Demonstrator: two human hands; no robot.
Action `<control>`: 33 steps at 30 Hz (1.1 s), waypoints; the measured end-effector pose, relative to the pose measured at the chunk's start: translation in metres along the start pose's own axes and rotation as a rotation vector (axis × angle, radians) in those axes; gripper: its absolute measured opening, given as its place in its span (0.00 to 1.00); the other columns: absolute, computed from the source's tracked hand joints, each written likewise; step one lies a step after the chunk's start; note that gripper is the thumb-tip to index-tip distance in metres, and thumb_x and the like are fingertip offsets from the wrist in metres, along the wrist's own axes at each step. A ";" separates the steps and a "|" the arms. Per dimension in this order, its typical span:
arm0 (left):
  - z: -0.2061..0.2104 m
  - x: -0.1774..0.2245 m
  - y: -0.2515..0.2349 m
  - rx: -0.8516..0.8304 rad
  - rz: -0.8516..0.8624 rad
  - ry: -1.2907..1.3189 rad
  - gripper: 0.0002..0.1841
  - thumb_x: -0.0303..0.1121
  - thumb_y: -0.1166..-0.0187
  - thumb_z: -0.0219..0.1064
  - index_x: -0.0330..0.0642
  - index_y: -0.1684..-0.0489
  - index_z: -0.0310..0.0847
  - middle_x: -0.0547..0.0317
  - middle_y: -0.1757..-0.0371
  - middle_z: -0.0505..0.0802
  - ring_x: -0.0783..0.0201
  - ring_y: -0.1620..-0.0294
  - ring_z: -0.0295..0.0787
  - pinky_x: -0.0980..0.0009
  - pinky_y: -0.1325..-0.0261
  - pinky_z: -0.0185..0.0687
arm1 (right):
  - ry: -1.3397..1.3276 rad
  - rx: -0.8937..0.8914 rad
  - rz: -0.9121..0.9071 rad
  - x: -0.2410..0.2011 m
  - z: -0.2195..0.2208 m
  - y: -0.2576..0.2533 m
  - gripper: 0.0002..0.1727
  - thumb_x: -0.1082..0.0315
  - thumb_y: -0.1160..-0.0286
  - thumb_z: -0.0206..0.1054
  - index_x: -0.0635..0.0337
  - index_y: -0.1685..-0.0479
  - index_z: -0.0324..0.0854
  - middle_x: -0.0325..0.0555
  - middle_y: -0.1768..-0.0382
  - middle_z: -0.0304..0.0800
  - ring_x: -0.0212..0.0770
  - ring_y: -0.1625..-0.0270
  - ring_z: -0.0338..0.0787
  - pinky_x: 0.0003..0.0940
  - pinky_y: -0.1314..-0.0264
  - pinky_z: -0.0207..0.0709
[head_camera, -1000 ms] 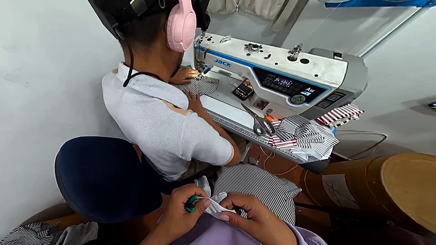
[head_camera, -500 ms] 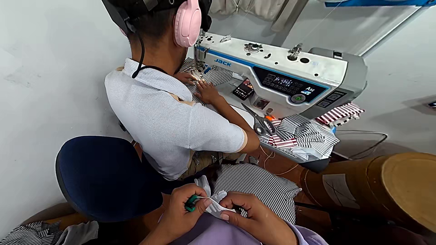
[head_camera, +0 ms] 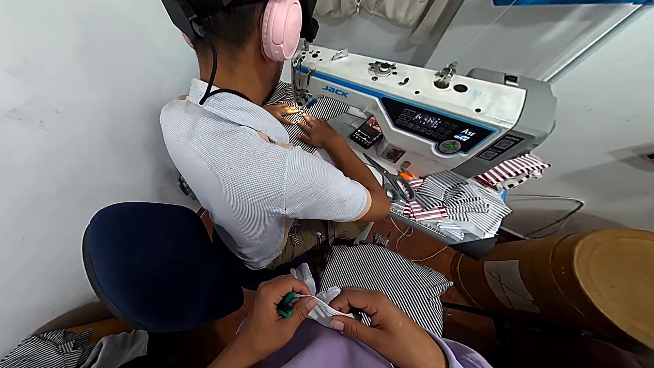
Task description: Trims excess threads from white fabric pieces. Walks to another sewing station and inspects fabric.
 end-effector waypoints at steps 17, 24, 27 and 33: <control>0.000 -0.002 -0.002 -0.003 -0.003 0.016 0.13 0.37 0.16 0.67 0.34 0.62 0.86 0.61 0.67 0.89 0.83 0.66 0.80 0.87 0.62 0.75 | 0.003 0.015 0.000 0.003 -0.002 -0.001 0.16 0.55 0.19 0.69 0.60 0.62 0.88 0.36 0.69 0.87 0.18 0.65 0.81 0.12 0.62 0.73; -0.001 -0.002 -0.002 0.000 -0.007 0.020 0.14 0.38 0.15 0.67 0.34 0.63 0.86 0.62 0.68 0.88 0.83 0.67 0.79 0.88 0.62 0.74 | 0.006 0.011 0.000 0.002 -0.002 -0.002 0.15 0.55 0.19 0.68 0.59 0.63 0.88 0.35 0.69 0.86 0.18 0.66 0.79 0.12 0.62 0.71; -0.001 -0.003 -0.002 0.002 -0.005 0.021 0.13 0.37 0.15 0.67 0.34 0.63 0.86 0.62 0.68 0.88 0.83 0.67 0.79 0.88 0.62 0.74 | 0.015 0.010 0.002 0.002 -0.002 -0.003 0.16 0.55 0.19 0.68 0.59 0.63 0.88 0.35 0.69 0.86 0.18 0.66 0.79 0.12 0.63 0.71; -0.001 -0.003 -0.003 0.002 -0.014 0.023 0.13 0.37 0.16 0.68 0.34 0.62 0.86 0.62 0.68 0.88 0.83 0.66 0.80 0.88 0.62 0.74 | 0.007 0.013 0.007 0.003 -0.002 -0.003 0.15 0.55 0.19 0.68 0.59 0.63 0.88 0.35 0.69 0.86 0.18 0.66 0.80 0.12 0.62 0.72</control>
Point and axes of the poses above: each hand's wrist, its own y-axis away from the middle knuckle, its own z-axis out of the palm, x = y × z, the point moved 4 cm from there along -y, towards the middle knuckle
